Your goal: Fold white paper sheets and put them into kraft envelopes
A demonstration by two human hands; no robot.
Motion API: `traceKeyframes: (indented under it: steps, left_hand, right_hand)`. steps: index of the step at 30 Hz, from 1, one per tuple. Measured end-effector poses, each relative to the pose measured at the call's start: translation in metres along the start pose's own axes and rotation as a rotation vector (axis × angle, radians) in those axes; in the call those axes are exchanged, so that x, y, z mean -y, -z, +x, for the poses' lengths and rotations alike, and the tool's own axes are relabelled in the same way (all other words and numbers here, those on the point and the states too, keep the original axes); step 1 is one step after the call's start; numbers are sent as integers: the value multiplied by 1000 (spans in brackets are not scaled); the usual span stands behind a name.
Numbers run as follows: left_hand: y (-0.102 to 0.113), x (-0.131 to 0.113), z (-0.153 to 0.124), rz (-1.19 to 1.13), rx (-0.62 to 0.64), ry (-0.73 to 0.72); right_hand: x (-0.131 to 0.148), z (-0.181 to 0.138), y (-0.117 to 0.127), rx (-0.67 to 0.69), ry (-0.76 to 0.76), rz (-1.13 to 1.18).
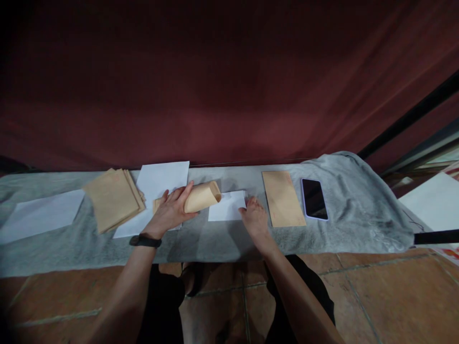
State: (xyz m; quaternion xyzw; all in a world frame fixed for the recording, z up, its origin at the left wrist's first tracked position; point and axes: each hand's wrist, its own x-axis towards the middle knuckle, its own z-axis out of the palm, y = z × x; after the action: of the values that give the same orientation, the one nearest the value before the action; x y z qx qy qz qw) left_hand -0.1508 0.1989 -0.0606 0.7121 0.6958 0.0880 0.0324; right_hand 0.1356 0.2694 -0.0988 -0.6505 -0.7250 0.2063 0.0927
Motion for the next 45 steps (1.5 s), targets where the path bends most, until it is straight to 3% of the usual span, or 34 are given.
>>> traceKeyframes:
  steps: [4, 9, 13, 15, 18, 23, 33, 39, 43, 45]
  left_hand:
    - [-3, 3, 0, -31, 19, -4]
    - [-4, 4, 0, -34, 34, -18]
    - [-8, 3, -1, -49, 49, -27]
    - [-11, 3, 0, -62, 57, -23]
    - [-13, 1, 2, -83, 63, -25]
    - [-13, -1, 4, -94, 62, -41]
    - [-16, -7, 6, -53, 28, -52]
    - [-20, -30, 10, -60, -23, -129]
    - [-23, -43, 13, -55, -40, -177]
    - [-24, -47, 14, -58, -41, -190]
  right_hand:
    - [-6, 11, -3, -43, -17, 304]
    - [-25, 28, 7, -33, 84, 523]
    - [-39, 35, 31, -338, 29, 704]
    - [-40, 34, 40, -419, 38, 781]
    - [-32, 28, 42, -368, 101, 872]
    - [-20, 18, 34, -285, 182, 776]
    - [-41, 29, 32, 20, 119, 826]
    - [-24, 19, 12, 36, 127, 830]
    - [-12, 13, 3, -90, 224, 759]
    - [-9, 12, -1, -91, 234, 762]
